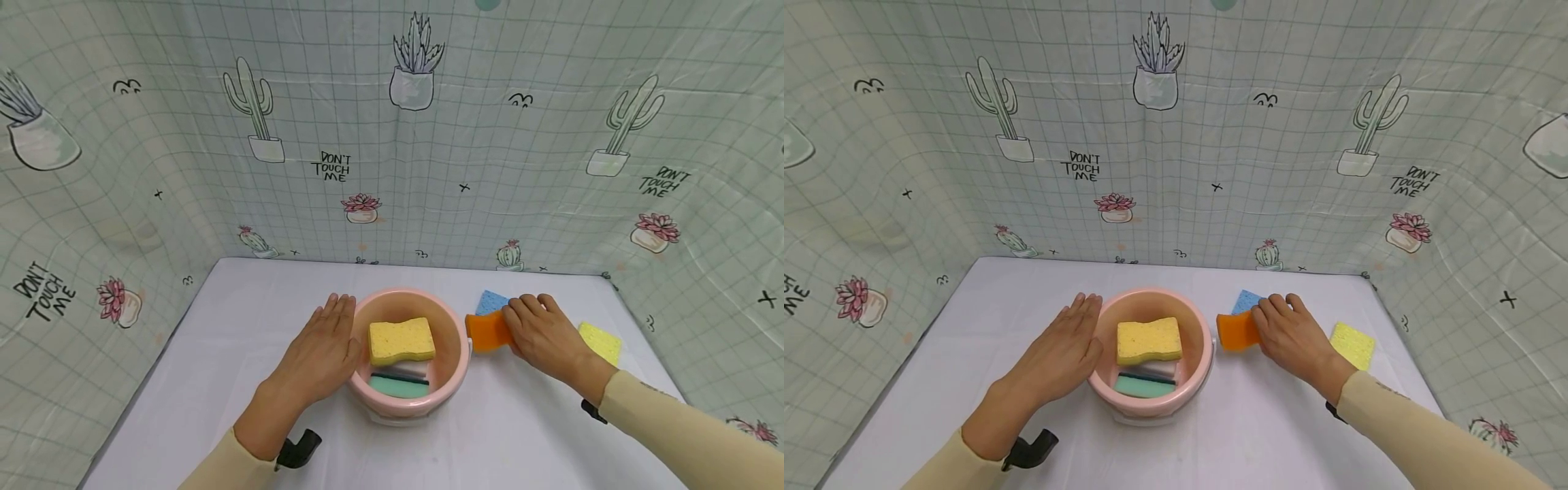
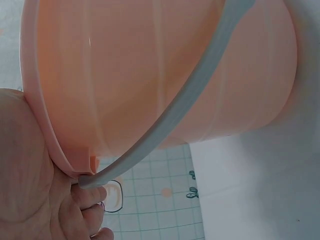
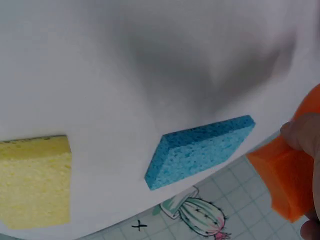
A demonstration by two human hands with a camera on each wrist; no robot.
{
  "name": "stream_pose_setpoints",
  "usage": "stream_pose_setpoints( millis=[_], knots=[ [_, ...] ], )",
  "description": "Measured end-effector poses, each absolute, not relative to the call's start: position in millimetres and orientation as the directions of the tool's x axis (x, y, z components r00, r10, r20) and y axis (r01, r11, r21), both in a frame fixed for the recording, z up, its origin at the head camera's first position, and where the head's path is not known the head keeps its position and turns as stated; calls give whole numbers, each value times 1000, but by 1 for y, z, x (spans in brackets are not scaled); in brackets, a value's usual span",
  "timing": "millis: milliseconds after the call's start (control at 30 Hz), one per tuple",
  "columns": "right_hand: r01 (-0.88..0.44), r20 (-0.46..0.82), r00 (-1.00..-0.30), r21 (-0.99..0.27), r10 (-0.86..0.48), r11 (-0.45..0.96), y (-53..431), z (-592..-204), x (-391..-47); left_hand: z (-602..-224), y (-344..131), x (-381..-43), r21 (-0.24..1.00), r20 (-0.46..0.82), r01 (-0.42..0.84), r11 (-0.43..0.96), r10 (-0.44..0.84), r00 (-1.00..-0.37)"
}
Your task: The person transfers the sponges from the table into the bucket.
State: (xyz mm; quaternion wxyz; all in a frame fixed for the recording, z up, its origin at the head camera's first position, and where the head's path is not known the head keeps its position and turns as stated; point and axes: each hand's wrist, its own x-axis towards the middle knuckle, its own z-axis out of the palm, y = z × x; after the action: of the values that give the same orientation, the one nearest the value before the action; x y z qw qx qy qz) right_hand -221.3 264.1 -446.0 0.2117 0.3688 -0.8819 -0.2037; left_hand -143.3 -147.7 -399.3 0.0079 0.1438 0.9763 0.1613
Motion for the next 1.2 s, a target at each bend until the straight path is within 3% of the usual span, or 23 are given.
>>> stream_pose_setpoints(
  millis=[267,700,967,1200],
  knots=[
    [-573,337,-585,471,-737,671,256,-416,-228,-398,-148,-144,309,24,279,909,286,-958],
    [-584,416,-525,459,-743,669,233,-367,-229,-397,-147,-146,294,21,283,913,289,-957],
    [-633,473,-467,411,-747,656,208,-353,-219,-398,-147,-145,283,17,280,917,287,-958],
    [-716,448,-438,351,-779,604,183,-352,-202,-399,-147,-145,274,16,284,919,290,-957]
  ],
)
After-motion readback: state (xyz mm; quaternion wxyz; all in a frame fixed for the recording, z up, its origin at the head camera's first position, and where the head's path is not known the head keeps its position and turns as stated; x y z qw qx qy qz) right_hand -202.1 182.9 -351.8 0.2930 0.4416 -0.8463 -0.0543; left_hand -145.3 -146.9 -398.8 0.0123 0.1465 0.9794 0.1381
